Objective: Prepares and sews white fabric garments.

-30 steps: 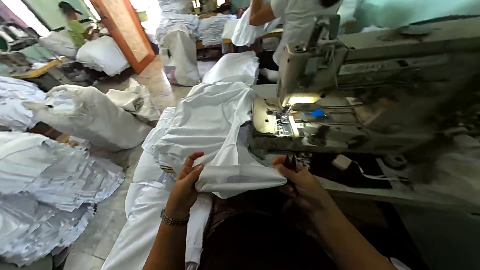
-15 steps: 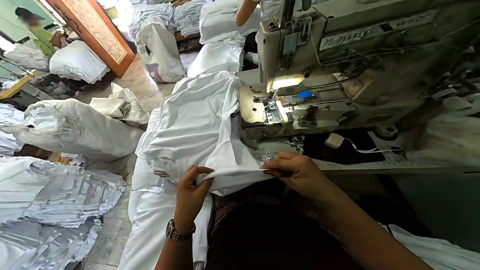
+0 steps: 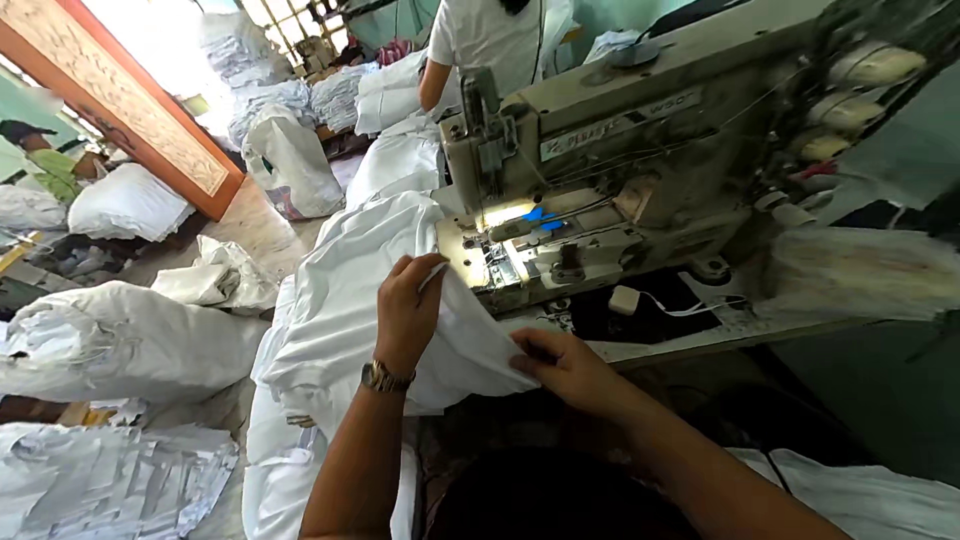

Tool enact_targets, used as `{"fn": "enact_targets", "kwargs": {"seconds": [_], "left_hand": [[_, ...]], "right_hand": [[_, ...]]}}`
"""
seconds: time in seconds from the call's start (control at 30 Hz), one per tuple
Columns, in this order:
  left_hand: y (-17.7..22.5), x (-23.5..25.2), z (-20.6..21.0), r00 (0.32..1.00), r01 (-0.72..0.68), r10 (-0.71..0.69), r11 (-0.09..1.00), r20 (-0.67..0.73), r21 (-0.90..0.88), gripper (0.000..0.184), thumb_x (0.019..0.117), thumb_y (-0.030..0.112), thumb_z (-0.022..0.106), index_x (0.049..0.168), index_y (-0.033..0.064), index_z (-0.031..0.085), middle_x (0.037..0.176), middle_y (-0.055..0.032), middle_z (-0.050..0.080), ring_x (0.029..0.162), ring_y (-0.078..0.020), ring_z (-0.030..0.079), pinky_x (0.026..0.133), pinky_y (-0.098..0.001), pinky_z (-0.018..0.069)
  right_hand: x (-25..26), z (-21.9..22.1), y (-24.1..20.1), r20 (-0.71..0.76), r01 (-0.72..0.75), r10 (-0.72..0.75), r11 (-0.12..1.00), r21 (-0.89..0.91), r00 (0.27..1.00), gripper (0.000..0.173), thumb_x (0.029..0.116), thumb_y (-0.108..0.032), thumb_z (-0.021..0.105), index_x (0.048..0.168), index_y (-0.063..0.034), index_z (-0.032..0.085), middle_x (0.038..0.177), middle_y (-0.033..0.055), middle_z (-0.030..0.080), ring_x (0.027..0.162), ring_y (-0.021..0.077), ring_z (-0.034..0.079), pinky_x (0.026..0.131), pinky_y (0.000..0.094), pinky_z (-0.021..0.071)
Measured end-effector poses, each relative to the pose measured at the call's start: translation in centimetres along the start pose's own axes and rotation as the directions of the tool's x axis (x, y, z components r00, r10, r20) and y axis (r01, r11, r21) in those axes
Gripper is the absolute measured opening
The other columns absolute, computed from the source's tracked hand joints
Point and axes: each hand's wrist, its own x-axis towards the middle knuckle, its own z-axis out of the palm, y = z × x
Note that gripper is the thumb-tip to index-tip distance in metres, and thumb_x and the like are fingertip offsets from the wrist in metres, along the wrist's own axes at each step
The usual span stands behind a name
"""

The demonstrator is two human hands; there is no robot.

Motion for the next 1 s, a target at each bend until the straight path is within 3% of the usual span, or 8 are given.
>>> {"fn": "enact_targets", "kwargs": {"seconds": [0.07,0.1,0.2,0.37,0.7,0.87,0.97,1.0], "left_hand": [[-0.5,3.6,2.4,0.965,0.046,-0.091,0.982,0.246,0.184,0.016,0.1,0.014,0.062,0.106,0.0059,0.074,0.096,-0.0132,0.071,0.089,-0.0282,0.069,0.08,-0.0501,0.057],[-0.7,5.2,4.0,0.924,0.076,-0.165,0.963,0.345,0.257,0.016,0.0992,0.014,0.061,0.105,0.0035,0.073,0.099,-0.0178,0.071,0.094,-0.0351,0.07,0.082,-0.0572,0.0562],[-0.8,8.8,7.6,0.818,0.208,-0.335,0.93,0.467,0.304,0.028,0.0989,0.018,0.064,0.114,-0.0054,0.069,0.116,-0.0281,0.068,0.114,-0.0442,0.064,0.098,-0.0632,0.0484],[-3.3,9.6,10.0,0.863,0.382,-0.375,0.923,0.339,0.049,0.044,0.0814,0.014,0.08,0.117,-0.0061,0.065,0.114,-0.0243,0.068,0.113,-0.0352,0.064,0.1,-0.0541,0.0489],[-3.7,8.7,9.8,0.913,0.264,-0.258,0.964,0.315,0.023,0.041,0.0862,0.013,0.08,0.118,-0.0071,0.065,0.114,-0.0259,0.068,0.112,-0.0367,0.064,0.1,-0.0541,0.0478],[-3.6,10.7,9.9,0.9,0.33,-0.329,0.943,0.287,0.045,0.04,0.0854,0.015,0.082,0.117,-0.0047,0.066,0.113,-0.0217,0.069,0.11,-0.0294,0.065,0.1,-0.0473,0.049],[-5.4,11.3,10.1,0.943,0.295,-0.298,0.955,0.15,0.042,0.042,0.09,0.007,0.075,0.128,-0.0044,0.061,0.127,-0.0234,0.064,0.123,-0.0327,0.06,0.109,-0.0491,0.0444],[-5.9,11.2,9.4,0.961,0.245,-0.247,0.969,0.122,0.035,0.041,0.0928,0.008,0.071,0.131,-0.0033,0.06,0.131,-0.0228,0.063,0.125,-0.033,0.059,0.11,-0.0502,0.0441]], "right_hand": [[0.0,-0.8,0.6,-0.073,-0.119,0.125,0.989,0.083,0.989,0.051,0.0995,-0.017,0.064,0.148,-0.0138,0.05,0.082,-0.0011,0.068,0.064,0.0024,0.06,0.061,0.0203,0.053],[0.2,-1.0,1.1,-0.107,-0.139,0.147,0.987,0.081,0.983,0.052,0.0995,-0.018,0.063,0.15,-0.0164,0.05,0.078,-0.002,0.063,0.059,0.0023,0.054,0.055,0.0197,0.0482],[1.2,-1.6,1.7,-0.169,-0.165,0.166,0.986,0.024,0.972,0.031,0.1032,-0.019,0.057,0.131,-0.0122,0.067,0.086,-0.0021,0.064,0.058,-0.0013,0.05,0.054,0.0167,0.0451],[2.4,-1.8,1.7,-0.217,-0.163,0.168,0.986,0.041,0.961,0.028,0.1034,-0.019,0.056,0.127,-0.011,0.069,0.085,-0.003,0.066,0.057,-0.0023,0.05,0.053,0.0155,0.0449],[1.4,-0.4,2.1,-0.274,-0.144,0.157,0.987,0.067,0.949,0.029,0.1042,-0.02,0.055,0.128,-0.0122,0.069,0.088,-0.0032,0.069,0.058,-0.0039,0.051,0.054,0.014,0.0449],[3.3,-0.9,2.4,-0.253,-0.163,0.175,0.984,0.067,0.952,0.032,0.1043,-0.019,0.055,0.133,-0.0119,0.067,0.095,-0.0008,0.07,0.062,-0.0022,0.055,0.057,0.0158,0.0475],[4.2,-1.0,3.4,-0.265,-0.104,0.118,0.992,0.066,0.957,0.029,0.1041,-0.018,0.056,0.129,-0.0099,0.07,0.101,-0.0009,0.073,0.067,-0.0024,0.06,0.06,0.0154,0.0512],[4.2,-1.2,3.7,-0.288,-0.077,0.074,0.997,0.002,0.955,0.028,0.1049,-0.021,0.056,0.126,-0.0108,0.072,0.105,-0.0008,0.074,0.076,-0.0019,0.065,0.068,0.0163,0.055]]}}
